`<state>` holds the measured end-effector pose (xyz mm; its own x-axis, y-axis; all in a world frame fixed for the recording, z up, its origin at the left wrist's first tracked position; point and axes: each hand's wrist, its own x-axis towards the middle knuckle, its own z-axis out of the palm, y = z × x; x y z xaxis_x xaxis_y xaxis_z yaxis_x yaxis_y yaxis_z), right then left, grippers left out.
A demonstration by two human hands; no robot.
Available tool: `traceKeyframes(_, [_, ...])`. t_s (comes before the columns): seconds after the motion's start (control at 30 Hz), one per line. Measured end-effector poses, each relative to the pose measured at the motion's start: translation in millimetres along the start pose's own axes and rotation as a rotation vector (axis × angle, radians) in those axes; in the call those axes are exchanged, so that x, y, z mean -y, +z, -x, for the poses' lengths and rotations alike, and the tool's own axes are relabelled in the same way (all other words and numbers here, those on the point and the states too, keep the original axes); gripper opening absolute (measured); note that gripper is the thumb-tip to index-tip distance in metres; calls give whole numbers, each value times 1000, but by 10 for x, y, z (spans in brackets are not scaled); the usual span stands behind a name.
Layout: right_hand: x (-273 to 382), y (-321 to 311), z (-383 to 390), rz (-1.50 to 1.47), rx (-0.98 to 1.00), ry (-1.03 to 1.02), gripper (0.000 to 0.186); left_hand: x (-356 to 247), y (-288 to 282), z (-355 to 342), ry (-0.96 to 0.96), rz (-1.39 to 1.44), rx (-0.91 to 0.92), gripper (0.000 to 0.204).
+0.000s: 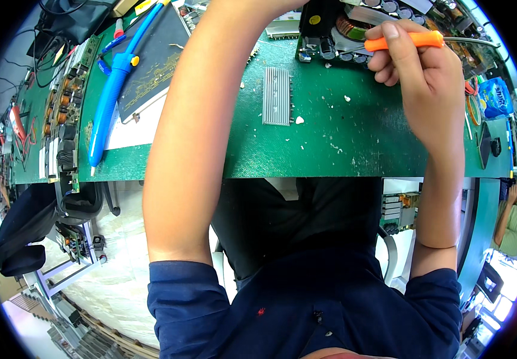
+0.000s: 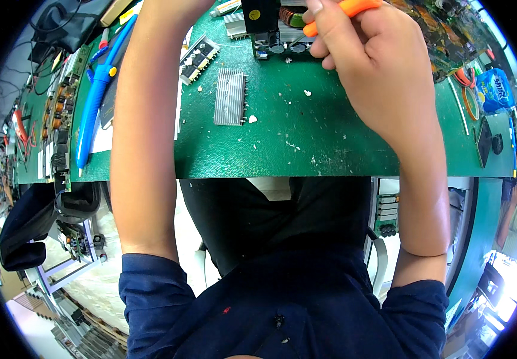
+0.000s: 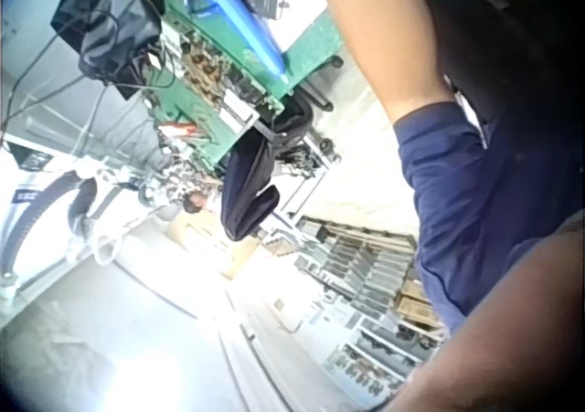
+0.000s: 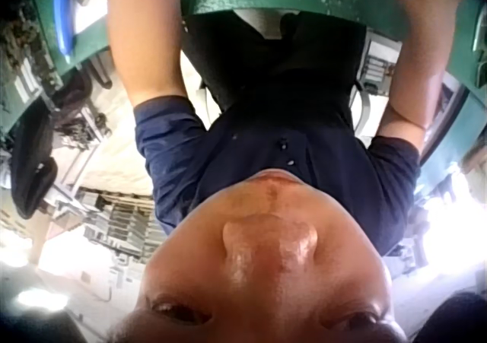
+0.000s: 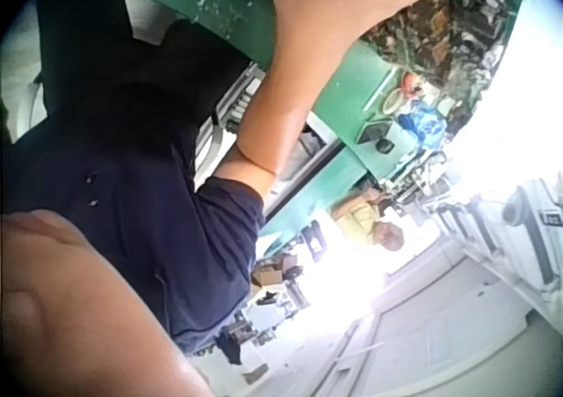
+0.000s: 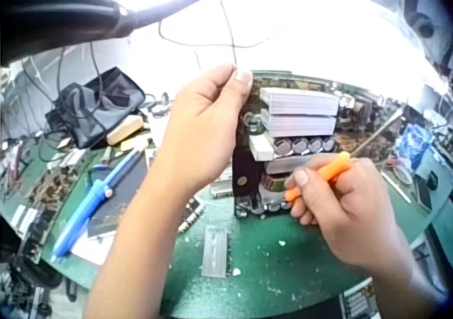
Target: The person manipulates a large circuit board with hands and a small screwdriver, prying at components and adjusting hardware.
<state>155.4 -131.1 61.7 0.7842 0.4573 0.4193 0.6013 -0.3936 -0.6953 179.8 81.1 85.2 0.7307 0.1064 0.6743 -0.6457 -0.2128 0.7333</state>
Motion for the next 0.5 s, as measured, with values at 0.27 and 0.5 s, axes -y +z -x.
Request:
traceKeyframes(0.27, [-228,-77,39,-195,2,46,36,28,-10,32,42,36,46,32])
traceKeyframes(0.5, [-278,87,152,-322,-35,148,32,97,6,-2,49,28,17,32])
